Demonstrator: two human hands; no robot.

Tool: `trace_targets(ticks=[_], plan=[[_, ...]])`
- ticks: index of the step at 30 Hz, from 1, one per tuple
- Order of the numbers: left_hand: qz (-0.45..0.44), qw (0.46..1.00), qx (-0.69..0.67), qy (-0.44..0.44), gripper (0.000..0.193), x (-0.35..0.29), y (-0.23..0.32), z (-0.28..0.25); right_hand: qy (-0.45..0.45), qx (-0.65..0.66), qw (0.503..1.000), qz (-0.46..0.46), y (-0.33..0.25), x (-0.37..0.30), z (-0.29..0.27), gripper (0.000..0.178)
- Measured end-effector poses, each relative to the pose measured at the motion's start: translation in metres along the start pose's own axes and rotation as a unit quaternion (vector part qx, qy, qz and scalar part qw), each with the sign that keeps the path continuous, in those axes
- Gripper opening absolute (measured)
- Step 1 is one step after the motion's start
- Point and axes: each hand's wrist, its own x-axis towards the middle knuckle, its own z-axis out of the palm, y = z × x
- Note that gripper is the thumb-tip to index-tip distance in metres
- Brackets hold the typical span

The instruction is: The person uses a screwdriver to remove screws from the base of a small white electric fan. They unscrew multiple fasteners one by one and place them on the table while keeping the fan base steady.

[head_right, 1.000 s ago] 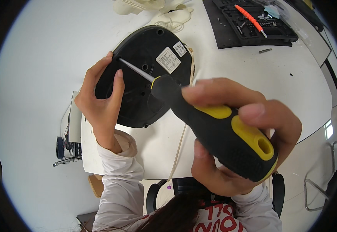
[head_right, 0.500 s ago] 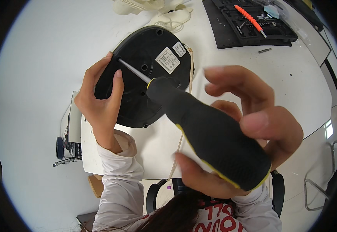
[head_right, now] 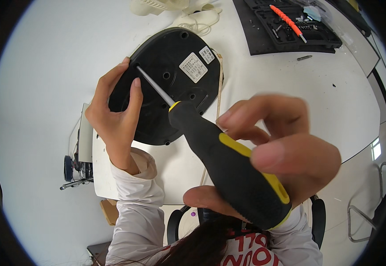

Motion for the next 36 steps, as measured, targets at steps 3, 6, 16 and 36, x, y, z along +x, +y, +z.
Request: trace_targets(ticks=[3,6,16,36], plan=[[-0.001,1.000,0.002,0.000,0.026,-0.001,0.000,0.000,0.015,-0.015,1.000,0.014,-0.002,-0.002,0.000,0.076],[-0.003,1.000,0.001,0.001,0.025,-0.001,0.000,0.000,0.044,0.029,0.999,0.013,0.000,-0.002,0.001,0.060],[0.000,1.000,0.007,-0.004,0.026,0.000,0.000,-0.001,0.058,0.024,0.998,0.008,-0.002,-0.003,0.002,0.052],[-0.165,0.959,-0.228,-0.030,0.017,0.004,0.002,-0.017,0.148,0.091,0.985,-0.007,-0.012,-0.018,-0.013,0.061]])
